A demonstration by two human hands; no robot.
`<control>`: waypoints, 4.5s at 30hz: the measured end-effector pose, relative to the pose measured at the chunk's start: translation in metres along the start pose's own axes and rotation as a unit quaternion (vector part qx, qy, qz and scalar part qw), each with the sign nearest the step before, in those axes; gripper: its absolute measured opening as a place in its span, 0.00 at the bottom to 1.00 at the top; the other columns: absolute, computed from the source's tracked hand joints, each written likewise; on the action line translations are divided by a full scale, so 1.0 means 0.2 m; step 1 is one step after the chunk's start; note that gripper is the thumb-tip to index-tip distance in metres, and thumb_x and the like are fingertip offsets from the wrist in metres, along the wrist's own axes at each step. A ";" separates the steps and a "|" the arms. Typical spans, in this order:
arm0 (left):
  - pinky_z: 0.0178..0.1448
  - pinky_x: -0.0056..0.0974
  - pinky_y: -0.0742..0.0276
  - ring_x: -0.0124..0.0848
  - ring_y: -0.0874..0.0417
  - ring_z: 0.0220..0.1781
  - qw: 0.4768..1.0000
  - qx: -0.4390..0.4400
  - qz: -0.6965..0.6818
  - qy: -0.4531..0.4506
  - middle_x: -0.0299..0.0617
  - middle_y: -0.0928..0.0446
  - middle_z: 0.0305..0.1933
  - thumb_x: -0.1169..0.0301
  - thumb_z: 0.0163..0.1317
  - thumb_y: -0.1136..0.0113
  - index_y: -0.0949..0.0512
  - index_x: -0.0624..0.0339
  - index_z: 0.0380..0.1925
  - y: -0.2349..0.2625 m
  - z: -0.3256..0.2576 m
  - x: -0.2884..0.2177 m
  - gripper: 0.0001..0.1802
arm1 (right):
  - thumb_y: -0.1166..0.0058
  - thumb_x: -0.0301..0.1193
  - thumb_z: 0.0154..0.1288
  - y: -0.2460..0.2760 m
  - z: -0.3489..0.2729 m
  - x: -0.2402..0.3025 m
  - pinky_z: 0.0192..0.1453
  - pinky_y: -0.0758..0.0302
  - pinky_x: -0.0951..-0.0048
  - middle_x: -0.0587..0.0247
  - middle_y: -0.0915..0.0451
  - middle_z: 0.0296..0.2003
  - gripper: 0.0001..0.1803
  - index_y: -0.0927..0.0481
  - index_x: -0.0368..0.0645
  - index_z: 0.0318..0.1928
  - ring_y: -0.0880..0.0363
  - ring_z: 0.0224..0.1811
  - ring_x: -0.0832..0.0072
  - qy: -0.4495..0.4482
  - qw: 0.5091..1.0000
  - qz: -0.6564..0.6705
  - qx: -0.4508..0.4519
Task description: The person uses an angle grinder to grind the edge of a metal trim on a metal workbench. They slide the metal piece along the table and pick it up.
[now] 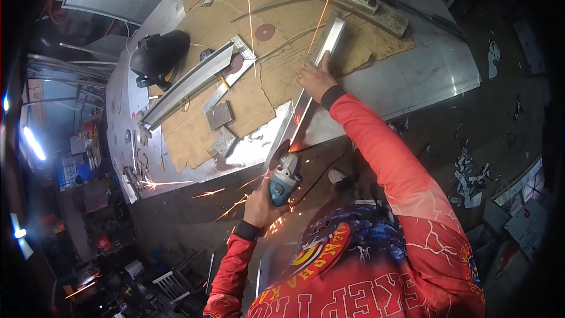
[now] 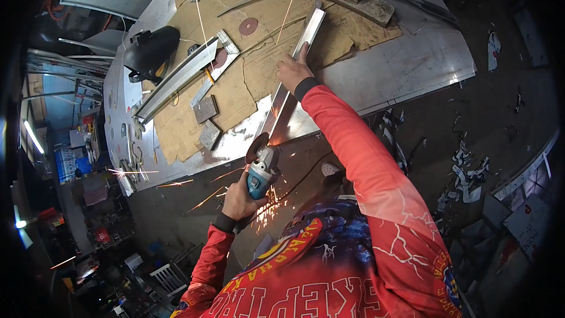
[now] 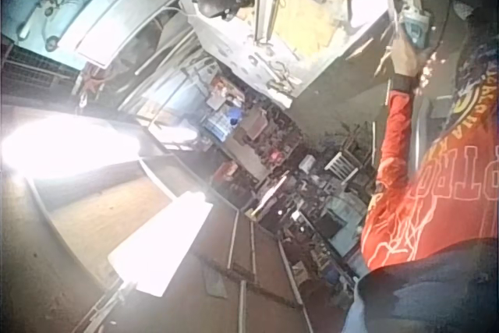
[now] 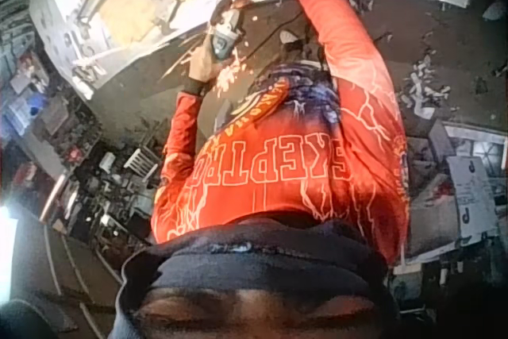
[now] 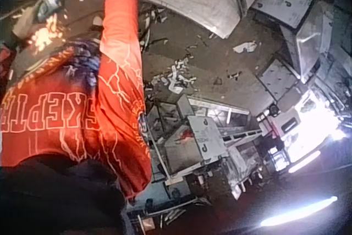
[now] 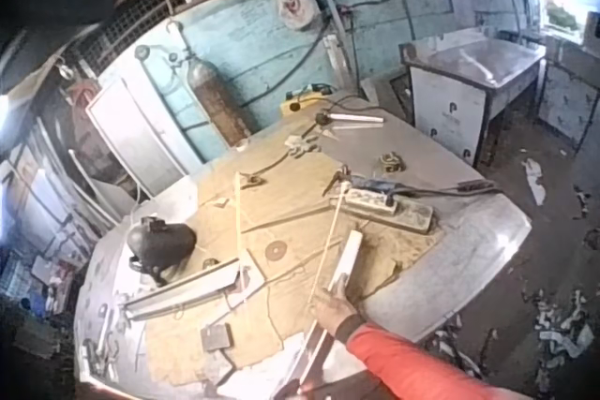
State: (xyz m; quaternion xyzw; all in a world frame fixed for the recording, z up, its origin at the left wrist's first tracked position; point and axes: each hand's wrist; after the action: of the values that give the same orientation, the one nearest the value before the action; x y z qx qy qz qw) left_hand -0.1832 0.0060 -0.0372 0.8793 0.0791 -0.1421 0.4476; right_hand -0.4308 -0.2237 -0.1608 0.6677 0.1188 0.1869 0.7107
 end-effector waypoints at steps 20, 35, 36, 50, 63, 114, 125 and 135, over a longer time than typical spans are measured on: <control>0.40 0.50 0.21 0.59 0.16 0.36 0.985 -0.130 -0.112 -0.002 0.60 0.19 0.32 0.62 0.37 0.26 0.29 0.68 0.47 0.06 -0.33 -0.01 0.36 | 0.49 0.28 0.58 0.08 -0.19 -0.18 0.77 0.49 0.36 0.71 0.24 0.33 0.06 0.20 0.51 0.35 0.23 0.49 0.76 0.122 0.977 -0.026 -0.173; 0.48 0.49 0.21 0.59 0.16 0.42 0.986 -0.111 -0.125 0.002 0.60 0.18 0.37 0.63 0.33 0.27 0.29 0.68 0.53 -0.08 -0.48 0.04 0.42 | 0.51 0.30 0.60 -0.17 -0.06 -0.32 0.68 0.52 0.18 0.67 0.19 0.31 0.08 0.17 0.52 0.33 0.19 0.48 0.69 0.023 0.975 -0.097 -0.196; 0.46 0.51 0.21 0.59 0.17 0.41 0.988 -0.102 -0.118 0.007 0.60 0.18 0.36 0.61 0.35 0.26 0.29 0.66 0.52 -0.08 -0.49 0.04 0.41 | 0.50 0.29 0.59 -0.14 -0.04 -0.30 0.67 0.55 0.16 0.66 0.18 0.30 0.09 0.16 0.51 0.35 0.17 0.45 0.67 0.006 0.989 -0.040 -0.139; 0.41 0.54 0.20 0.57 0.16 0.35 0.998 -0.036 -0.042 0.025 0.57 0.18 0.31 0.57 0.39 0.28 0.30 0.60 0.55 -0.13 -0.34 -0.07 0.40 | 0.50 0.30 0.64 0.00 -0.15 -0.49 0.65 0.39 0.28 0.72 0.22 0.51 0.13 0.20 0.54 0.49 0.31 0.63 0.69 0.043 0.988 -0.091 -0.118; 0.40 0.53 0.20 0.58 0.16 0.34 0.999 -0.040 -0.016 0.015 0.59 0.18 0.31 0.58 0.39 0.26 0.34 0.64 0.58 -0.18 -0.20 -0.15 0.45 | 0.50 0.30 0.65 0.01 -0.15 -0.45 0.66 0.41 0.25 0.72 0.24 0.53 0.14 0.22 0.53 0.50 0.33 0.65 0.69 0.027 0.992 -0.087 -0.088; 0.40 0.55 0.21 0.58 0.16 0.34 0.997 -0.059 -0.044 -0.017 0.59 0.19 0.31 0.58 0.41 0.24 0.36 0.61 0.61 -0.23 -0.11 -0.08 0.47 | 0.51 0.31 0.67 0.04 -0.03 -0.38 0.67 0.47 0.20 0.71 0.18 0.46 0.12 0.15 0.53 0.45 0.30 0.64 0.68 -0.028 0.991 -0.120 0.048; 0.41 0.54 0.20 0.57 0.16 0.35 0.999 -0.005 -0.007 0.041 0.58 0.19 0.31 0.56 0.40 0.24 0.32 0.63 0.52 -0.29 -0.14 -0.04 0.41 | 0.50 0.29 0.64 0.06 -0.07 -0.37 0.68 0.46 0.25 0.71 0.20 0.49 0.14 0.19 0.51 0.49 0.32 0.65 0.68 -0.020 0.995 -0.098 0.008; 0.40 0.54 0.21 0.57 0.16 0.34 0.999 -0.029 -0.034 0.004 0.59 0.19 0.30 0.56 0.40 0.25 0.32 0.64 0.51 -0.23 -0.13 -0.09 0.40 | 0.52 0.29 0.67 0.02 -0.10 -0.39 0.68 0.48 0.23 0.71 0.19 0.51 0.14 0.19 0.50 0.50 0.31 0.66 0.68 -0.019 0.995 -0.090 -0.032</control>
State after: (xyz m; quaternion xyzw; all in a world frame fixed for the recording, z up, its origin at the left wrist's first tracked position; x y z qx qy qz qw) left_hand -0.2078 0.0535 -0.0529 0.8633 0.1149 -0.1519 0.4674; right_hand -0.5091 -0.2390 -0.1645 0.6346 0.1585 0.1133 0.7479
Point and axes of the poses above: each hand's wrist, its own z-axis towards the middle knuckle, its own y-axis out of the back of the hand, x = y × z
